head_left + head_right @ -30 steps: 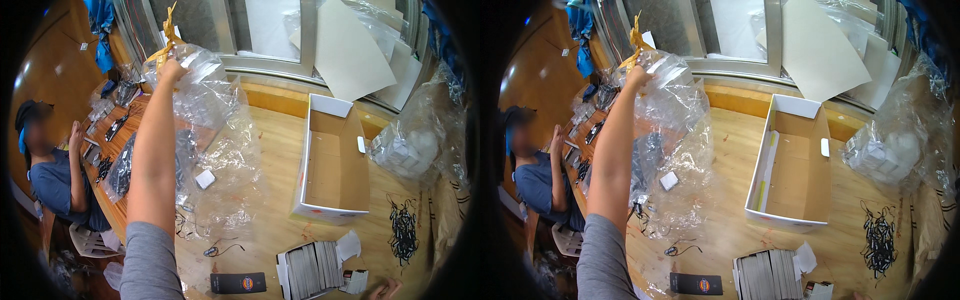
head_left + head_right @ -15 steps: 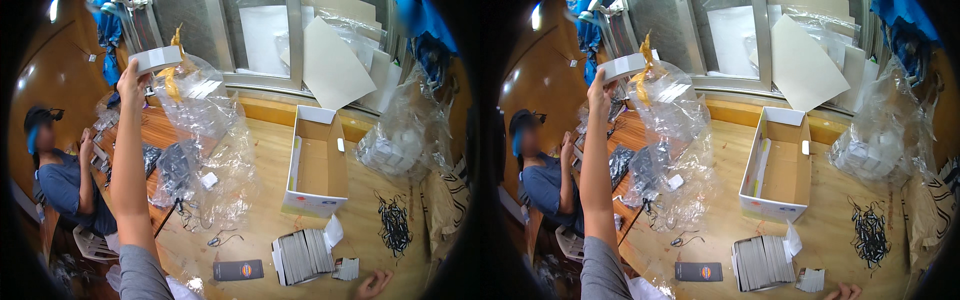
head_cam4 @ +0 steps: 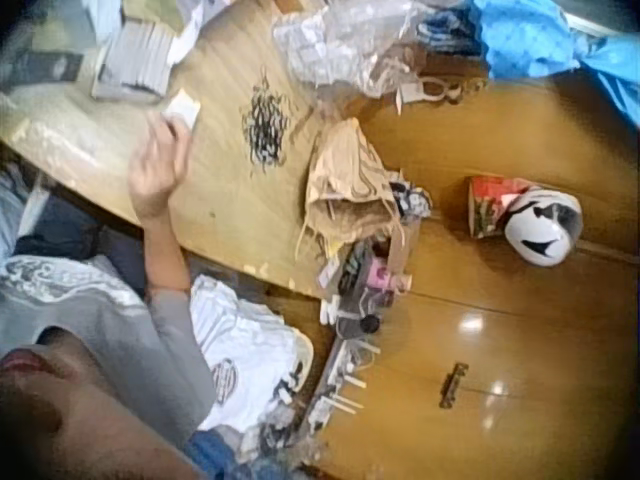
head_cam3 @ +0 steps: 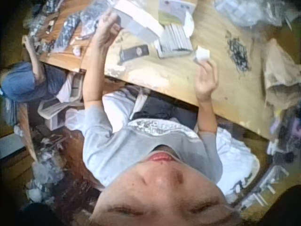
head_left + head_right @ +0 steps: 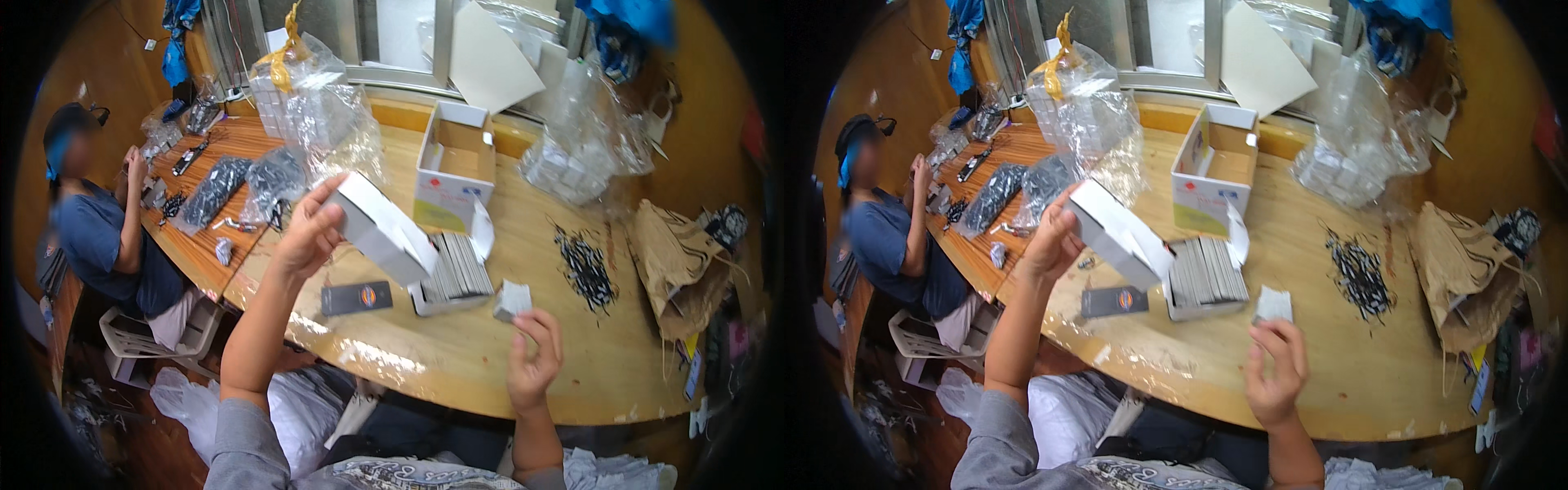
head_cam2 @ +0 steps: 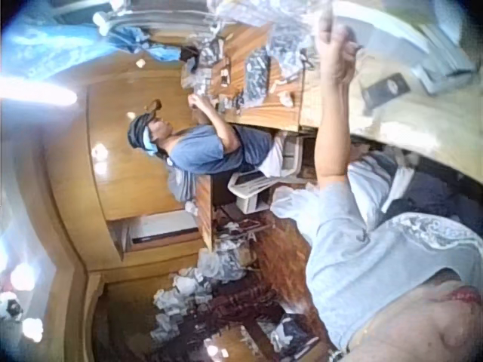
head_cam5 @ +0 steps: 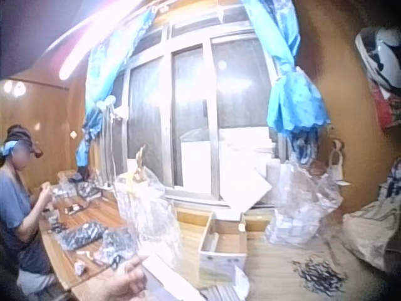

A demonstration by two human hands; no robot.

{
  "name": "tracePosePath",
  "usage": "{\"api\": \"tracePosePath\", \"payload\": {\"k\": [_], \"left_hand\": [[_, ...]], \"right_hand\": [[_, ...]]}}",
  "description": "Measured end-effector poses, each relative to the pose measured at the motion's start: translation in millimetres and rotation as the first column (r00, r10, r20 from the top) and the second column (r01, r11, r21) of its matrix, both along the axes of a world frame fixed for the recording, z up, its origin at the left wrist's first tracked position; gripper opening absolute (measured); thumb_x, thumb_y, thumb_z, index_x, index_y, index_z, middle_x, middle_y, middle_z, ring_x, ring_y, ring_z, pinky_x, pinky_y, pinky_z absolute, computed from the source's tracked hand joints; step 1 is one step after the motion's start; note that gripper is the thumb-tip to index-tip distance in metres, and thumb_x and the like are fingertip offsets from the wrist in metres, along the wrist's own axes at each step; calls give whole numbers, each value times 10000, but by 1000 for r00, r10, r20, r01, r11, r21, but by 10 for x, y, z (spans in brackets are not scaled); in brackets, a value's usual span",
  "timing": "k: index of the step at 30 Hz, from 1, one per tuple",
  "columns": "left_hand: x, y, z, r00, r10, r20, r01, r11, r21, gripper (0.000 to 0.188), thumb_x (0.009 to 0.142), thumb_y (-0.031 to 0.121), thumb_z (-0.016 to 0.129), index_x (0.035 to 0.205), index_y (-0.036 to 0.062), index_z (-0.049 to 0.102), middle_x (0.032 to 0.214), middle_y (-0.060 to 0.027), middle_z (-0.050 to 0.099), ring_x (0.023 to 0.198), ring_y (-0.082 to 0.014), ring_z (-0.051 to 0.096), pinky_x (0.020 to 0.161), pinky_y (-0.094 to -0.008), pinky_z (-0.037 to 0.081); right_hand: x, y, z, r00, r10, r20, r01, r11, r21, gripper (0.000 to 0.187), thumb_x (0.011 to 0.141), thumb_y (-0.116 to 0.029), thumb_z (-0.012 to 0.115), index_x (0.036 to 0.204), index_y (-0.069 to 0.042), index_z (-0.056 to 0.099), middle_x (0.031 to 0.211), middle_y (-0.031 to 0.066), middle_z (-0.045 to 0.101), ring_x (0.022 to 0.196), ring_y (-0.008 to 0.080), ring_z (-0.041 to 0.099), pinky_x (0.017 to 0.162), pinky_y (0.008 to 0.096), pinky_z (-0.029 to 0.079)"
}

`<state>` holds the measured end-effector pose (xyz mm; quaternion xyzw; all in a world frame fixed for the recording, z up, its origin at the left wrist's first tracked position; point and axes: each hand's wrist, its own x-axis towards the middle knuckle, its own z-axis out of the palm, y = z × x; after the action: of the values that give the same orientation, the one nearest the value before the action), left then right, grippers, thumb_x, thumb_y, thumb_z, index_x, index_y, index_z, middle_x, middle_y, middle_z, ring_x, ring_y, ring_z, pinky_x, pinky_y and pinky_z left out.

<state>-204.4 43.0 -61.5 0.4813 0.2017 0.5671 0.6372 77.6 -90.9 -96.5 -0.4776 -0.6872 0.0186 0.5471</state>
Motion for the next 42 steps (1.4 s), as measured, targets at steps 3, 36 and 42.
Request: {"api": "tracePosePath", "payload": {"k": [3, 36, 42], "left_hand": [[364, -491, -159, 995, -97, 12, 98, 994, -40, 608, 667, 218, 691, 1153, 3, 396, 1050, -82, 511, 964, -154, 501, 805, -272, 423], [1740, -1526, -927, 945, 304, -117, -297, 952, 78, 887, 645, 36, 649, 1283, 97, 36, 1156, -102, 302, 1071, -203, 338, 913, -339, 286], [1672, -1489, -993, 997, -27, -77, 3, 956, -293, 691, 692, 44, 609, 1210, 47, 150, 1091, -121, 443, 974, -182, 473, 838, -306, 388]], "right_hand": [[-99, -81, 101, 958, 249, -143, -266, 958, -109, 328, 679, -7, 602, 998, -24, 528, 992, 140, 509, 869, 228, 522, 699, 286, 441], [184, -278, -279, 973, -219, -79, 205, 967, -154, 136, 710, 34, 533, 802, -19, 447, 582, 96, 533, 492, 246, 565, 422, 307, 432], [372, -172, -63, 961, -208, -182, 195, 977, -86, 140, 700, 63, 527, 770, -15, 435, 662, 99, 568, 553, 192, 564, 531, 284, 449]]}}
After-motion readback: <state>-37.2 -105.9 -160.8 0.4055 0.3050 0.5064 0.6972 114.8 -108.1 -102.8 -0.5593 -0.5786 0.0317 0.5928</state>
